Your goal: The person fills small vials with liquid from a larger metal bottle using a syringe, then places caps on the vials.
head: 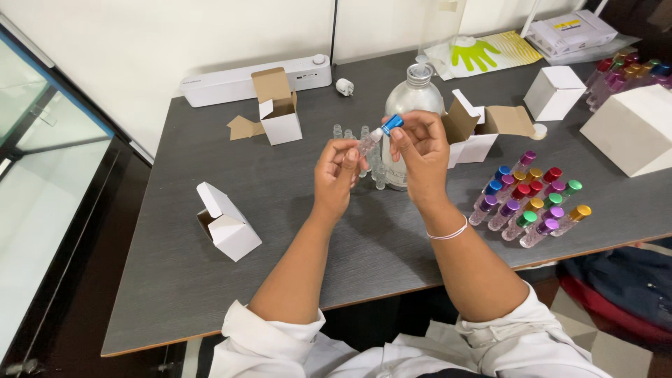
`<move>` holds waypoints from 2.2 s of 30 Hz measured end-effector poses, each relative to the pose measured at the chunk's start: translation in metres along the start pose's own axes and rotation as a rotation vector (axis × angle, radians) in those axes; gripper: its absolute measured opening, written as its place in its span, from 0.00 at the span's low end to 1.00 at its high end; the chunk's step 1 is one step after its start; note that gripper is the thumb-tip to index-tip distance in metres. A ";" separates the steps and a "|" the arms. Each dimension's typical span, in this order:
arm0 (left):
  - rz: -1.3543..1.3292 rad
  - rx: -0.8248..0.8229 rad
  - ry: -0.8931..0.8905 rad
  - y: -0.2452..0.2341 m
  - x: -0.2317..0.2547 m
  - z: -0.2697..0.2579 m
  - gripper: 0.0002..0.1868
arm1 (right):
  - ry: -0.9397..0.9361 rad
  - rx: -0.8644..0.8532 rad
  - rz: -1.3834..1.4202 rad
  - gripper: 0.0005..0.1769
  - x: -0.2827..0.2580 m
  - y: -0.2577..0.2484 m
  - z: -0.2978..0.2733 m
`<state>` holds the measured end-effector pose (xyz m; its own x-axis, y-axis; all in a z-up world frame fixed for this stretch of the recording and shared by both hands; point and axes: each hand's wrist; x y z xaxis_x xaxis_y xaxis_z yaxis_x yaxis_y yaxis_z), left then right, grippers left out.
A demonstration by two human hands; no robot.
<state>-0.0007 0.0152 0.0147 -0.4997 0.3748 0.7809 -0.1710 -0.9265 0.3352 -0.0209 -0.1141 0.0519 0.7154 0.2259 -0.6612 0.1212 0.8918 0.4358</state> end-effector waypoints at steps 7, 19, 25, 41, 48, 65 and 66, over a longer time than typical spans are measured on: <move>0.019 0.016 0.052 0.000 0.001 0.000 0.09 | -0.054 -0.041 -0.108 0.11 -0.001 0.004 -0.003; 0.082 0.073 0.097 0.004 0.000 -0.001 0.10 | -0.007 -0.111 -0.070 0.10 -0.001 0.007 -0.008; 0.114 0.123 0.102 0.003 -0.001 -0.002 0.09 | 0.020 -0.092 -0.063 0.11 0.001 0.011 -0.014; 0.030 0.168 0.061 0.002 0.003 0.001 0.10 | 0.281 -0.175 0.189 0.27 -0.009 0.012 -0.016; 0.037 0.246 0.050 -0.008 0.001 0.007 0.11 | 0.320 -0.042 0.059 0.17 0.009 0.000 -0.008; -0.085 0.073 0.025 0.007 0.007 -0.001 0.08 | 0.110 -0.043 -0.259 0.11 0.024 -0.008 -0.008; -0.043 0.072 0.086 0.007 0.006 -0.001 0.07 | 0.130 -0.021 -0.270 0.13 0.029 -0.011 -0.009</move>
<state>-0.0060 0.0107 0.0208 -0.5651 0.4066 0.7179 -0.1339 -0.9038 0.4065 -0.0072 -0.1136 0.0227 0.5648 0.0270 -0.8248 0.2796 0.9341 0.2221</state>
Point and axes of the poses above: each hand's wrist, its own z-axis towards the middle knuckle, its own y-axis out of the palm, x = y × z, and after that the axes turned 8 degrees about x, right-handed
